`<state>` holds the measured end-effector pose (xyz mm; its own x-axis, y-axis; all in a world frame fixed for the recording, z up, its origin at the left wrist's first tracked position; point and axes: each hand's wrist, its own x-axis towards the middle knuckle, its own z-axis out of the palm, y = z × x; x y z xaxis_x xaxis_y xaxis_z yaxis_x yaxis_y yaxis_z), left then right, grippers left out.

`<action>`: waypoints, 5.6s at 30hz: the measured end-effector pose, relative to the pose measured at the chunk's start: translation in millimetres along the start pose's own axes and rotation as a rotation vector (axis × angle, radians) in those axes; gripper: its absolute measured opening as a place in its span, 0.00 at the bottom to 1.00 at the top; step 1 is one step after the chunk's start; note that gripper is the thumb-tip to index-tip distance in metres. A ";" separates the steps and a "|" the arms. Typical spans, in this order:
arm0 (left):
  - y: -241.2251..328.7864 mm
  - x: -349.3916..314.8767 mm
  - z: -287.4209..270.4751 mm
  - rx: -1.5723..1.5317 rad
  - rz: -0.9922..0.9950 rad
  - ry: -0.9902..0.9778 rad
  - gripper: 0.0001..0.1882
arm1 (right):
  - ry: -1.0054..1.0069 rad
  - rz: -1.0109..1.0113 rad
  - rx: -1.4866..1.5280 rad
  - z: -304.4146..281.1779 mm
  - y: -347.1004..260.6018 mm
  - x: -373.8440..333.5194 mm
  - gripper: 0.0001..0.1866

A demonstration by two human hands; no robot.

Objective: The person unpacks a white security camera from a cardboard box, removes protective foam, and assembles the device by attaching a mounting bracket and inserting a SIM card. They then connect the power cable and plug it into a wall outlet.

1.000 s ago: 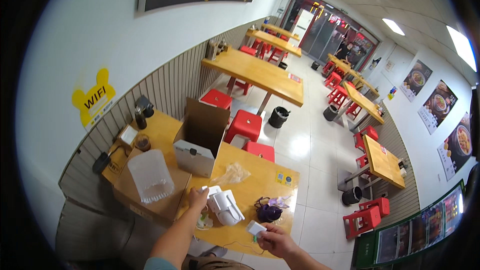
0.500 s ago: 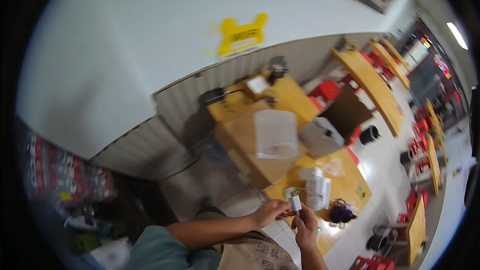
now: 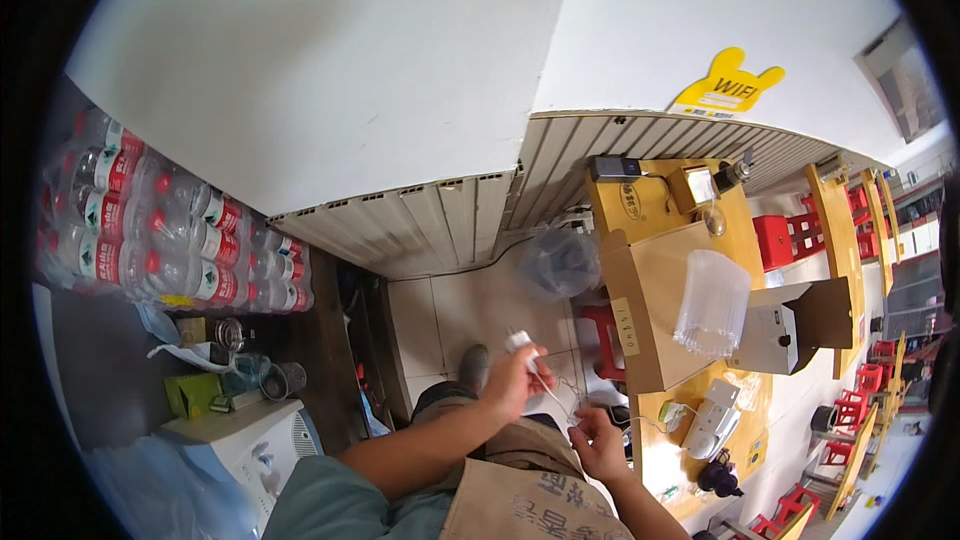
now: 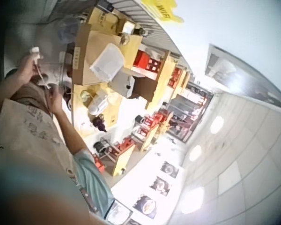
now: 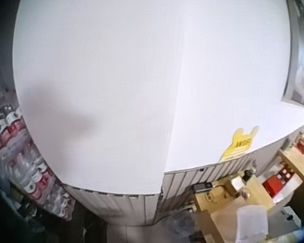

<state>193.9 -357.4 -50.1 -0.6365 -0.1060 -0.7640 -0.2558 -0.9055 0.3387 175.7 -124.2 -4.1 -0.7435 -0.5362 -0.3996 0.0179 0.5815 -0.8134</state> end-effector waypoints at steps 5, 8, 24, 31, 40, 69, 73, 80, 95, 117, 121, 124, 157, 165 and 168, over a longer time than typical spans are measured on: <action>34.0 7.6 -49.1 -0.231 0.109 0.142 0.18 | -0.237 0.096 -0.040 0.6 2.1 21.8 0.13; 22.0 6.4 -70.3 -0.237 0.125 0.214 0.18 | -0.368 0.141 -0.063 3.1 -4.8 31.3 0.15; -38.2 46.7 -65.6 0.031 0.161 0.043 0.16 | -0.248 0.079 0.118 39.5 115.8 139.8 0.25; -43.8 204.6 -99.1 0.287 0.052 0.123 0.15 | 0.262 0.311 0.131 67.7 222.3 260.3 0.28; -31.8 437.3 -160.5 0.478 0.213 0.018 0.15 | 0.797 -0.092 -0.207 95.4 333.8 505.4 0.39; -65.1 807.5 -46.4 0.329 0.239 -0.159 0.16 | 0.617 -0.153 -0.227 115.3 394.4 416.2 0.31; -71.6 816.9 -44.8 0.361 0.344 -0.116 0.15 | 0.612 -0.169 -0.191 120.3 389.0 415.1 0.31; -74.7 823.2 -34.8 0.265 0.377 -0.139 0.11 | 0.625 -0.161 -0.177 121.4 388.2 415.0 0.30; -60.4 832.4 -23.1 0.347 0.494 -0.142 0.16 | 0.572 -0.037 -0.148 120.6 381.1 404.1 0.30; -39.3 481.3 -231.5 1.343 0.573 0.093 0.18 | 0.297 0.526 -0.079 99.5 230.4 107.8 0.21; -40.1 304.8 -169.9 1.496 0.373 -0.008 0.13 | 0.676 0.981 0.086 71.2 181.2 -26.1 0.18; -43.8 230.4 -139.6 1.396 0.283 -0.222 0.13 | 0.777 1.192 0.122 82.7 214.0 -117.5 0.18; -297.2 53.3 143.5 1.566 0.562 -0.316 0.09 | 0.017 0.646 -0.046 -138.8 397.5 -345.5 0.23; -271.5 53.2 286.7 1.398 0.847 -0.528 0.07 | 0.241 0.712 0.064 -159.8 348.2 -363.6 0.22; -271.0 39.9 254.4 1.542 0.734 -0.553 0.06 | 0.235 0.775 0.084 -153.6 344.2 -368.7 0.23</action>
<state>52.6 -11.7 -32.7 -0.9827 0.1600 -0.0928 -0.0103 0.4537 0.8911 353.3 367.7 -71.8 -0.6201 0.1475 -0.7705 0.6278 0.6822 -0.3747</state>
